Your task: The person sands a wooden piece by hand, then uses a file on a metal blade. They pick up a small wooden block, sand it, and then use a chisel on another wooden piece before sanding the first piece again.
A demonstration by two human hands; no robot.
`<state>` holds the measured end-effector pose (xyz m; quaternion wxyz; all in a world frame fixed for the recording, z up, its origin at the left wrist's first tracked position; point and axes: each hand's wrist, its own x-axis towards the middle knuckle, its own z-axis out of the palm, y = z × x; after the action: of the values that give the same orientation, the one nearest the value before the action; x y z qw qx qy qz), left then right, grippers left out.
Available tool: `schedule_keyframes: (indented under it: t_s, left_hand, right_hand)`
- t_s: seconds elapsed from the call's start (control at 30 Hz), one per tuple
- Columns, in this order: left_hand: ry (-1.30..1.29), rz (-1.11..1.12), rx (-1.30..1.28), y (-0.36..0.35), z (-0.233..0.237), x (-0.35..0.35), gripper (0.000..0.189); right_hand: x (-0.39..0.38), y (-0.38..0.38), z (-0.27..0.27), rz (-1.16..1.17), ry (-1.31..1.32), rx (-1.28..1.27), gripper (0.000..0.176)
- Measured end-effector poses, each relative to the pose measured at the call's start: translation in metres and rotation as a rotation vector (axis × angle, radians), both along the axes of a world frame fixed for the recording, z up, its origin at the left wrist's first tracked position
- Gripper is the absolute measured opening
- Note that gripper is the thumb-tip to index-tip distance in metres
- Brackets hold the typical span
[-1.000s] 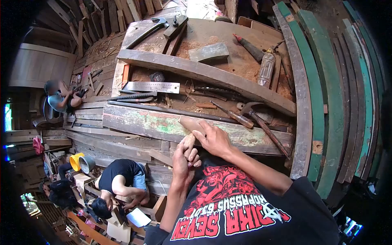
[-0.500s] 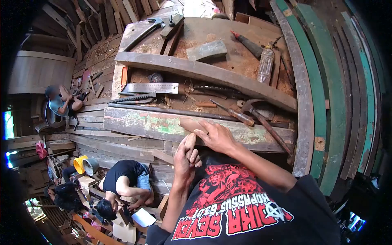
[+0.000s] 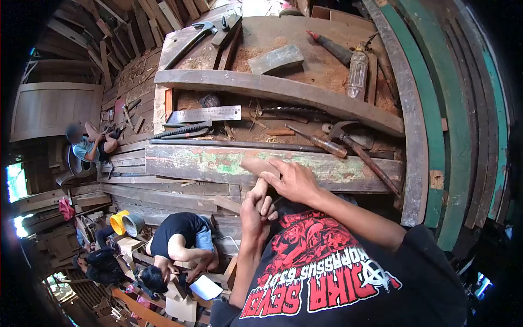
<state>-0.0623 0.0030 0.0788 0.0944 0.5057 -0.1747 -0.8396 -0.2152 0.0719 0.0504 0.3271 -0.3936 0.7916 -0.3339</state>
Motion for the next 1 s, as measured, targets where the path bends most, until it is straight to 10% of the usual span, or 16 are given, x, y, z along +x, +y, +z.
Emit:
schedule_keyframes:
  t_s: [0.47, 1.0]
  left_hand:
    - [-0.112, -0.261, -0.542, 0.017, -0.017, 0.004, 0.024]
    - [-0.045, -0.131, -0.366, 0.014, -0.017, 0.004, 0.024]
  right_hand:
    - [-0.001, 0.01, 0.014, 0.148, -0.071, 0.05, 0.054]
    - [0.008, 0.012, 0.008, 0.055, 0.028, 0.024, 0.045]
